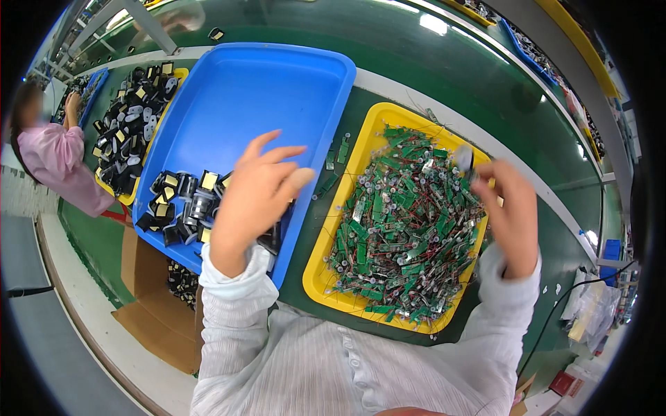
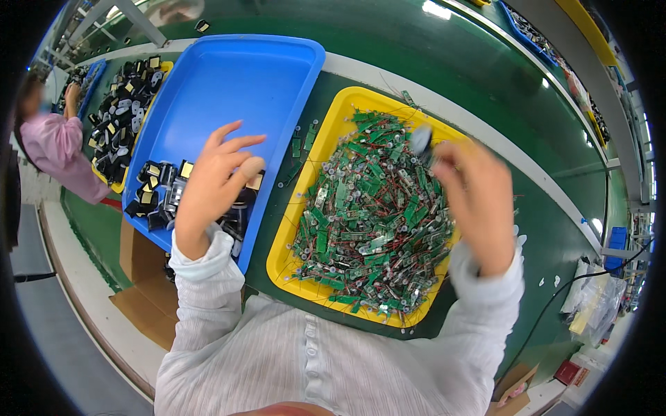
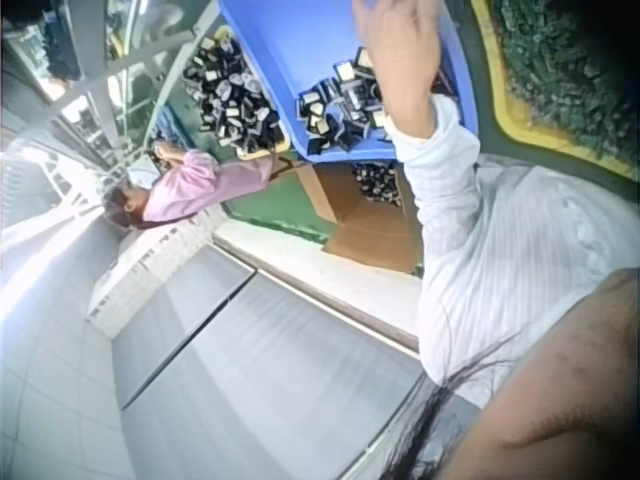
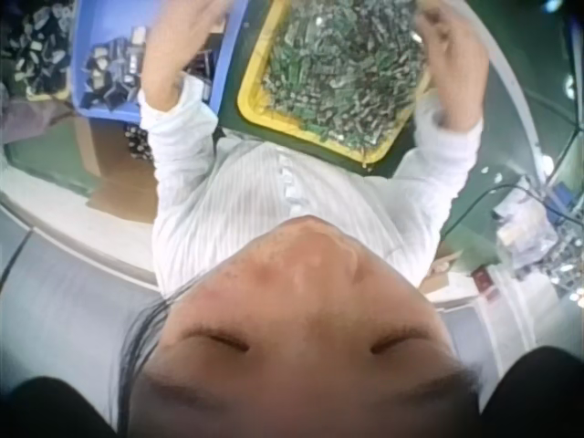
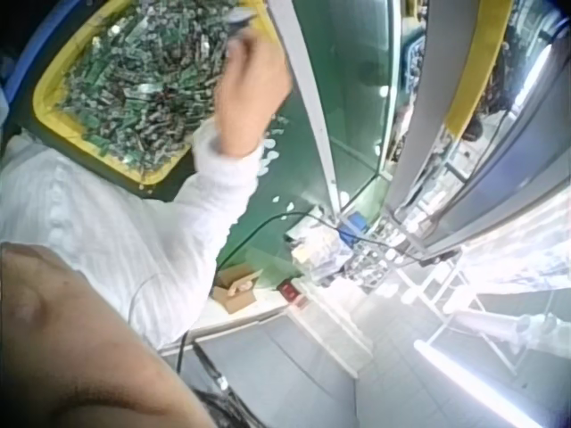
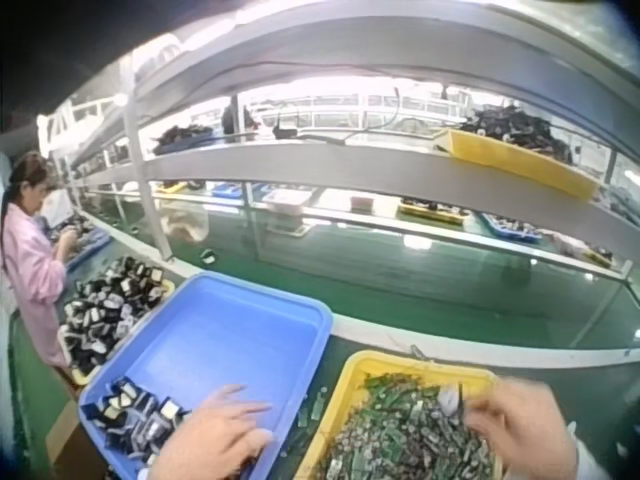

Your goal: The person repeatedly picks small black plastic housings from a blue tray and green circuit boards from a yellow tray, inserts the boards into the housings, and places the assembled units back into the blue tray. The process is continuous and repetitive throughout the clip.

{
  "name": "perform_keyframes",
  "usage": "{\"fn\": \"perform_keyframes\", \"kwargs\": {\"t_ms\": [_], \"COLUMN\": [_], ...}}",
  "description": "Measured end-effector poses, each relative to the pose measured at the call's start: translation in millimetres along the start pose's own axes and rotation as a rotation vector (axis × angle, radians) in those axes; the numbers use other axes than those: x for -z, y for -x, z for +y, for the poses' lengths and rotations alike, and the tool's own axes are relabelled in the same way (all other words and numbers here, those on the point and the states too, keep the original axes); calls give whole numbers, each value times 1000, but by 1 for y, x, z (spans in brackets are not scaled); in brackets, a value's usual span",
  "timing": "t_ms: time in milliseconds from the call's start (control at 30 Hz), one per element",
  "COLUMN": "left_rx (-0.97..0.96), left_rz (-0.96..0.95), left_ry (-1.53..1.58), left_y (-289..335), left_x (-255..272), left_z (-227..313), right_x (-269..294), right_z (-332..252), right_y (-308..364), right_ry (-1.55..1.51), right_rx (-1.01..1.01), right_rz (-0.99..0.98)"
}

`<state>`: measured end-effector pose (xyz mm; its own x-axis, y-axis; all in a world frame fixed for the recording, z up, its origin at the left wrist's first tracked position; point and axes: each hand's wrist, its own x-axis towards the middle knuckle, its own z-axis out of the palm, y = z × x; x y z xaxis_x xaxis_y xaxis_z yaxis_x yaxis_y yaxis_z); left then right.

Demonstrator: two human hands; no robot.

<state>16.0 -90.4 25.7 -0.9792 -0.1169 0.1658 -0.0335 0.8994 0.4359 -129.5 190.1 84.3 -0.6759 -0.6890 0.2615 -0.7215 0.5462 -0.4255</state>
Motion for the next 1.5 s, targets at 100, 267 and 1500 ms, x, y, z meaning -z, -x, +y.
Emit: {"fn": "perform_keyframes", "kwargs": {"t_ms": [100, 267, 1500], "left_rx": [176, 128, 27], "left_rz": [-139, -149, 79], "left_ry": [-179, -94, 1163], "left_y": [6, 3, 1], "left_x": [-4, -8, -58], "left_z": [-7, -17, 73], "right_x": [-13, -57, -57], "right_z": [99, 218, -31], "right_y": [-46, -91, 30], "right_ry": [112, 508, -1540], "right_rx": [-19, -275, -365], "right_rz": [97, 73, -34]}}
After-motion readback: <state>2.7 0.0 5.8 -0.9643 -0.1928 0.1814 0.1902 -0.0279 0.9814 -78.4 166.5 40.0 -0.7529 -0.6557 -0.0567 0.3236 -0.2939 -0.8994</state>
